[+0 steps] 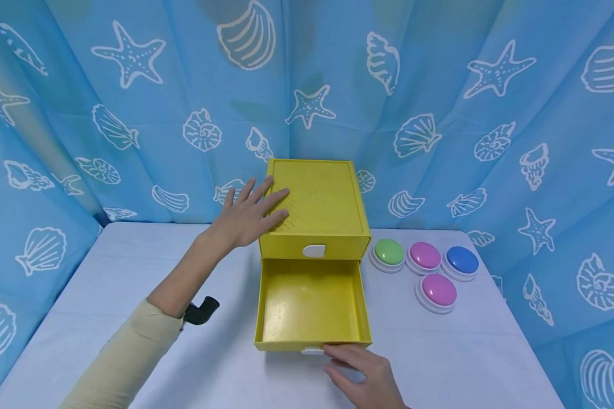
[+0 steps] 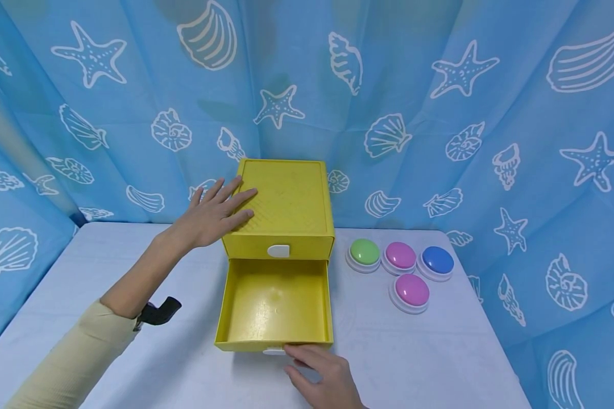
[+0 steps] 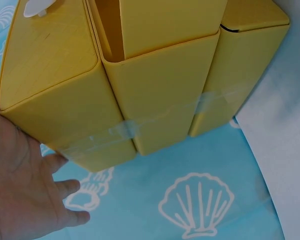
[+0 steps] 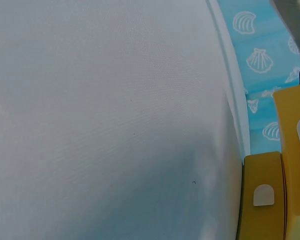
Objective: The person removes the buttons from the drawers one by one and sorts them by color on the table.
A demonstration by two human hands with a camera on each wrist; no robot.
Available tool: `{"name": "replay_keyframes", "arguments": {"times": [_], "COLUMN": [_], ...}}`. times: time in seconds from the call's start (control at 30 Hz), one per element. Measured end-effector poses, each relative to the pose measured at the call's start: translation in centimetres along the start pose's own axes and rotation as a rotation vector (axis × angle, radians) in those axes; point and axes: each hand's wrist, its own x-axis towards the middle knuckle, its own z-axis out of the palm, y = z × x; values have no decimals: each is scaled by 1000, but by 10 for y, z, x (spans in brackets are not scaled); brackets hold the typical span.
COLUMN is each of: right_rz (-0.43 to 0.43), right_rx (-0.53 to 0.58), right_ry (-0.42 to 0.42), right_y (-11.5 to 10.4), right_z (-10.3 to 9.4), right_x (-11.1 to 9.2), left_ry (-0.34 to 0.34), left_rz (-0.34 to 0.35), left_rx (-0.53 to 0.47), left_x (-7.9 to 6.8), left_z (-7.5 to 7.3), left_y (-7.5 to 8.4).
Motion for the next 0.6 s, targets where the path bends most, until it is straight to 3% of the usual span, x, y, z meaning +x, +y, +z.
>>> {"name": "replay_keyframes", "arguments": {"times": [0.37, 0.6], "right_rz": [43, 59], "right_rx": [-120, -125], "right_ry": [145, 199], "right_y": [-2, 1], "right_z": [9, 11], "right_x": [5, 10], "left_ry": [0, 3], "left_rz": [0, 4], "left_rx": [-4, -7], "left_x": [0, 0], "left_z": [0, 1], "left_y": [0, -1]}}
